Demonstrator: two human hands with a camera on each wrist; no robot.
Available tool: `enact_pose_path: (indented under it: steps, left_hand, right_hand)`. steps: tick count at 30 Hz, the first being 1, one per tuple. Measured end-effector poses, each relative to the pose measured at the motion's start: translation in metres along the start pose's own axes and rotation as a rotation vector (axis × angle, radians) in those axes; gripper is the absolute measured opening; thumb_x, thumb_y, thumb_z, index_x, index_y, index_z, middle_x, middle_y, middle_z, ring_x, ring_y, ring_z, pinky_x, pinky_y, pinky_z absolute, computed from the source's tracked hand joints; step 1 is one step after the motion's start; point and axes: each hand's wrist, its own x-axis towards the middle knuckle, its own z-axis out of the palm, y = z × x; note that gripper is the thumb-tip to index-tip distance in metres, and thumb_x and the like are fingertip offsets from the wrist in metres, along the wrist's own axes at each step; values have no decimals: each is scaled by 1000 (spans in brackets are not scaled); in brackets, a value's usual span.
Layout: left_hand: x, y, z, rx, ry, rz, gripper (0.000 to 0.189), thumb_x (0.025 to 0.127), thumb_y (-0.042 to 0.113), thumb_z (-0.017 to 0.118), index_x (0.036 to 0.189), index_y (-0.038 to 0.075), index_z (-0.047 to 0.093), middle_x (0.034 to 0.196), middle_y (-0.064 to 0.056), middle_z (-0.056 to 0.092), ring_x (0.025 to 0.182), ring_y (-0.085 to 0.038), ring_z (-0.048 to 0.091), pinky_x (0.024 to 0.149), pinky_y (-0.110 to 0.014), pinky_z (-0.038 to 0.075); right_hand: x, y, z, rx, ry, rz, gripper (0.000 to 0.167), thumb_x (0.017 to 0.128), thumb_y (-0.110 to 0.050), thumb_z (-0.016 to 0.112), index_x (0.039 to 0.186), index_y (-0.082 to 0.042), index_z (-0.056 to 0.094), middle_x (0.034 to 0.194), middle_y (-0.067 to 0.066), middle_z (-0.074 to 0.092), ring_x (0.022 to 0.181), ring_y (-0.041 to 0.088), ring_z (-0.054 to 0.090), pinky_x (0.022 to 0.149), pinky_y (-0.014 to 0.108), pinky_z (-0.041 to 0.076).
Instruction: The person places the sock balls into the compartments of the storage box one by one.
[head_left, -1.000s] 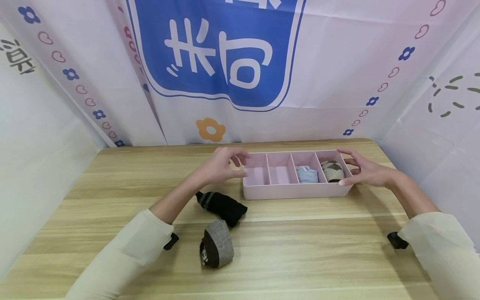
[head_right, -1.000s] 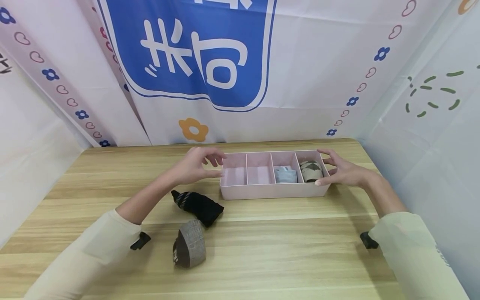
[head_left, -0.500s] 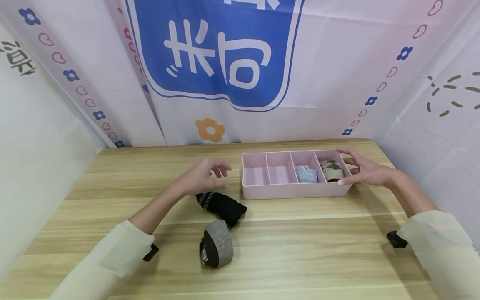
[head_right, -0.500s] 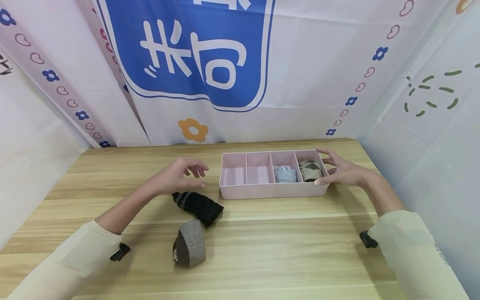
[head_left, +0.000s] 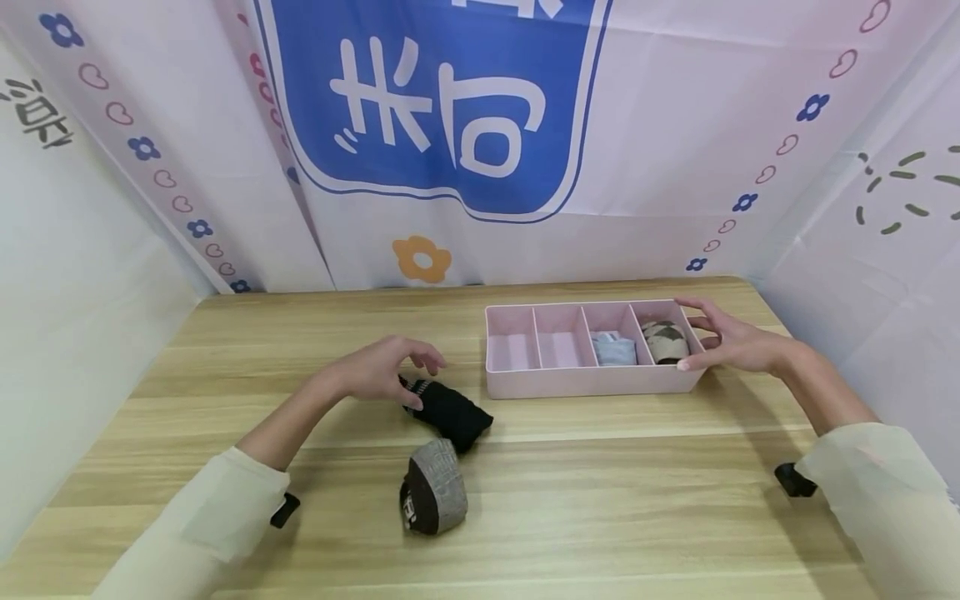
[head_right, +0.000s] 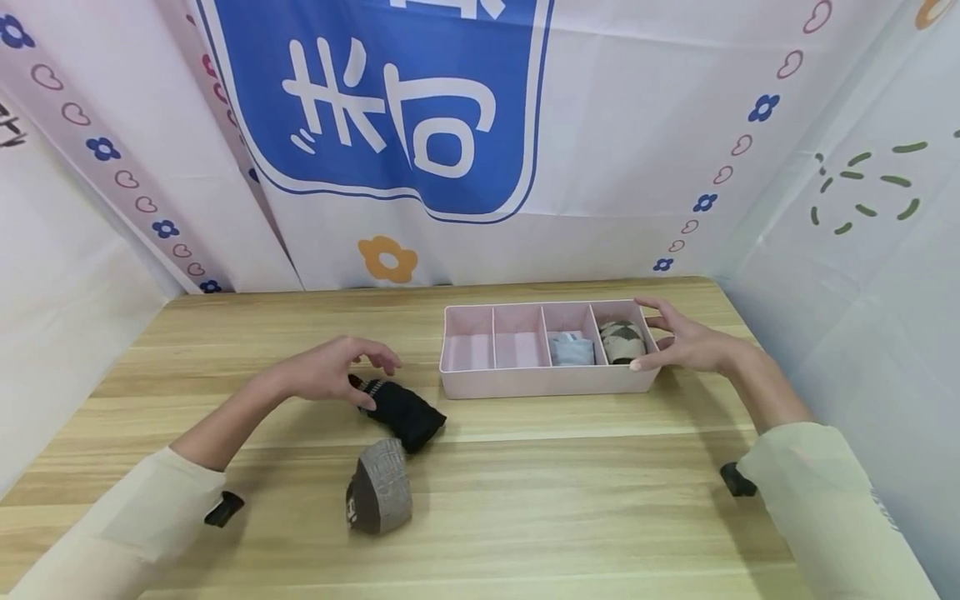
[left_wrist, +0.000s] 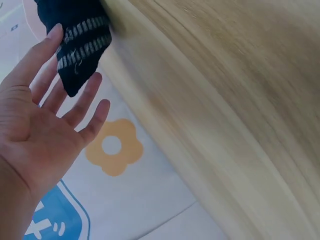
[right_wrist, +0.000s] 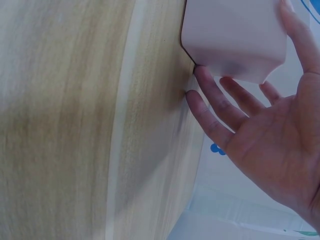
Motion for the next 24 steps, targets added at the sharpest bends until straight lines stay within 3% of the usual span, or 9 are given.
enact_pose_path:
  steps: [5,10,13,17,24]
  left_hand:
    - [4,-4,2,29,76,-6,53,83,1,84,131,-5,64,124,-20,68,120,-37,60,103,-56,49]
    - [7,-2,7,136,213,-36,51,83,3,85,128,-6,65,126,-20,66,116,-41,61,100,-54,51]
    - [6,1,11,197,247,-61,51,83,6,86,129,-5,65,126,-19,65,113,-41,63,97,-51,54]
    - [2,5,10,202,190,-47,62,85,14,85,138,-4,60,134,-21,60,119,-40,61,100,-53,52]
    - [-5,3,6,46,9,-47,100,79,32,91,155,-6,39,156,-30,37,143,-47,39,115,-61,36]
  right_hand:
    - [0,1,0,0,1,-2,104,92,-16,76,164,-10,2,162,42,7,143,68,18,113,71,27]
    - [0,0,0,4,1,0,104,92,-15,76,164,-12,2,162,42,8,142,68,20,112,70,29]
    - [-1,0,0,3,-1,2,104,92,-15,76,164,-12,1,162,42,7,142,68,19,112,71,29]
    - [-1,-1,0,2,-2,1,104,92,-15,76,165,-12,1,163,41,7,143,68,18,112,71,29]
    - [-1,-1,0,1,-5,0,103,93,-15,75,164,-12,1,162,42,8,142,68,19,112,70,30]
